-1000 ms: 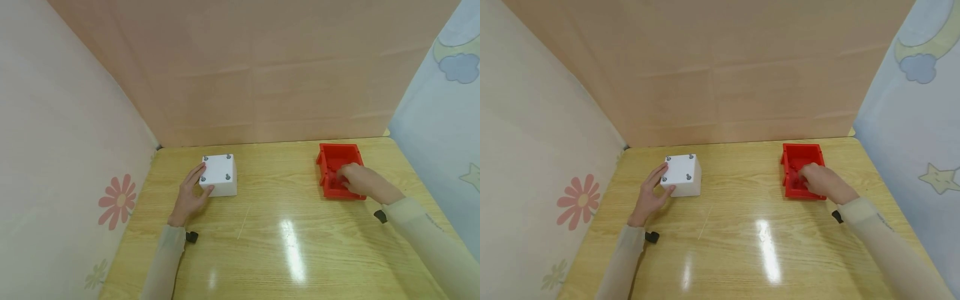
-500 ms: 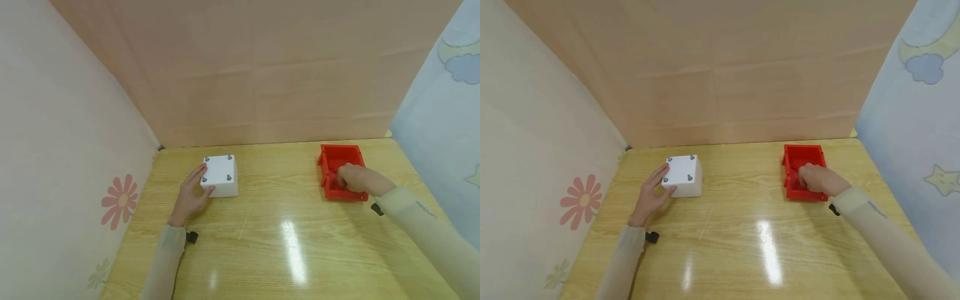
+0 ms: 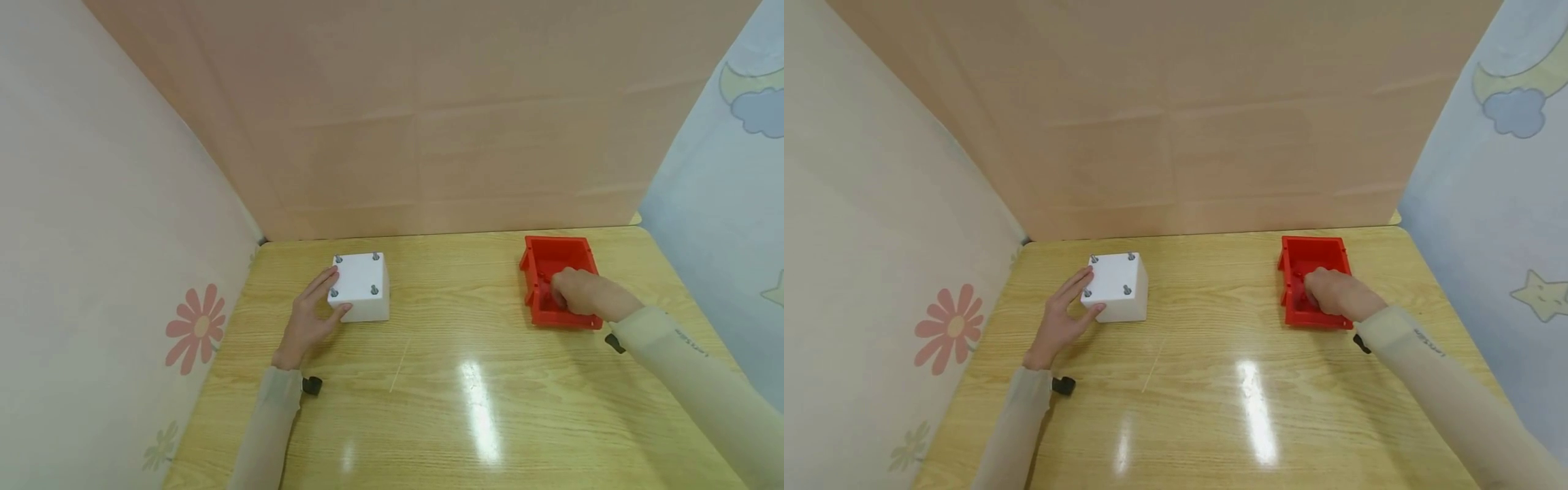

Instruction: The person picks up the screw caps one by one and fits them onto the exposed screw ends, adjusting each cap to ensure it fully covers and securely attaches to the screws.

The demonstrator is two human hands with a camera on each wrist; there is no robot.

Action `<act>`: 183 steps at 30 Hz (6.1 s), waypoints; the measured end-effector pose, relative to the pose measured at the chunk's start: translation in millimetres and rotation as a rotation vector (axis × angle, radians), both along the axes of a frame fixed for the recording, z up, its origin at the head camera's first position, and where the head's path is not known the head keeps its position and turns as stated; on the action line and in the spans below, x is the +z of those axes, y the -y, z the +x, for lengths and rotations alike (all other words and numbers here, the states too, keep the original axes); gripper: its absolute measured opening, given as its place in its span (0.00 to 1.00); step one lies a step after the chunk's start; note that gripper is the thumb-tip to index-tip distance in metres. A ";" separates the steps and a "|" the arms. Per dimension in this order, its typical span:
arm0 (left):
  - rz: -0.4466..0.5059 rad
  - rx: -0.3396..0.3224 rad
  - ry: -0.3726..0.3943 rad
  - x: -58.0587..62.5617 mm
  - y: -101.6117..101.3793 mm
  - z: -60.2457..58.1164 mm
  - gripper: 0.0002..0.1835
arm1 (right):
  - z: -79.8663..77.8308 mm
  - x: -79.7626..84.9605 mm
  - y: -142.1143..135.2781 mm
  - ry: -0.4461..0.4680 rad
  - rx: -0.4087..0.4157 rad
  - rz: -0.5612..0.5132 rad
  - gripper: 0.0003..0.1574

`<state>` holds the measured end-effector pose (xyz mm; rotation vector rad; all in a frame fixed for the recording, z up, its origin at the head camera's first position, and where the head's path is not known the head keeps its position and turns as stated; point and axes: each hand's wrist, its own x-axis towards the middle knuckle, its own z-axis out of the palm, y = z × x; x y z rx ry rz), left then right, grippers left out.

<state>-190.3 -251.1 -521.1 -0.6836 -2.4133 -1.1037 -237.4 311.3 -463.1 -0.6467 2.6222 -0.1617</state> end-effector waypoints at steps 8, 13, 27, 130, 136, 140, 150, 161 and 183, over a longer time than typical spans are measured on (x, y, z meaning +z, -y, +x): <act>0.010 0.001 0.020 1.8 -0.7 0.7 0.38 | 1.4 -4.9 0.2 -0.083 -0.010 0.010 0.15; 0.005 0.000 0.011 0.6 -0.3 0.3 0.38 | -0.7 -6.9 2.8 -0.086 -0.036 0.033 0.14; -0.012 0.015 0.032 -0.2 1.8 -0.4 0.39 | -3.7 -6.9 2.6 -0.117 -0.049 0.061 0.14; 0.244 -0.054 0.231 -1.3 0.4 4.9 0.36 | 28.5 32.1 -11.1 -0.643 -0.003 -0.479 0.18; 0.234 -0.062 0.199 -1.8 0.0 2.5 0.35 | 28.6 34.7 -8.0 -0.675 0.014 -0.506 0.19; 0.240 -0.073 0.160 -4.3 0.1 0.9 0.36 | 27.9 36.8 -4.3 -0.683 0.027 -0.521 0.19; 0.246 -0.099 0.132 -5.1 0.6 0.1 0.36 | 28.5 40.3 4.3 -0.687 0.054 -0.529 0.19; 0.244 -0.094 0.146 -2.4 0.2 -0.4 0.35 | 27.5 42.1 11.4 -0.693 0.065 -0.534 0.19; 0.246 -0.060 0.175 -1.8 -0.6 -6.5 0.35 | 25.3 42.8 22.0 -0.689 0.059 -0.658 0.20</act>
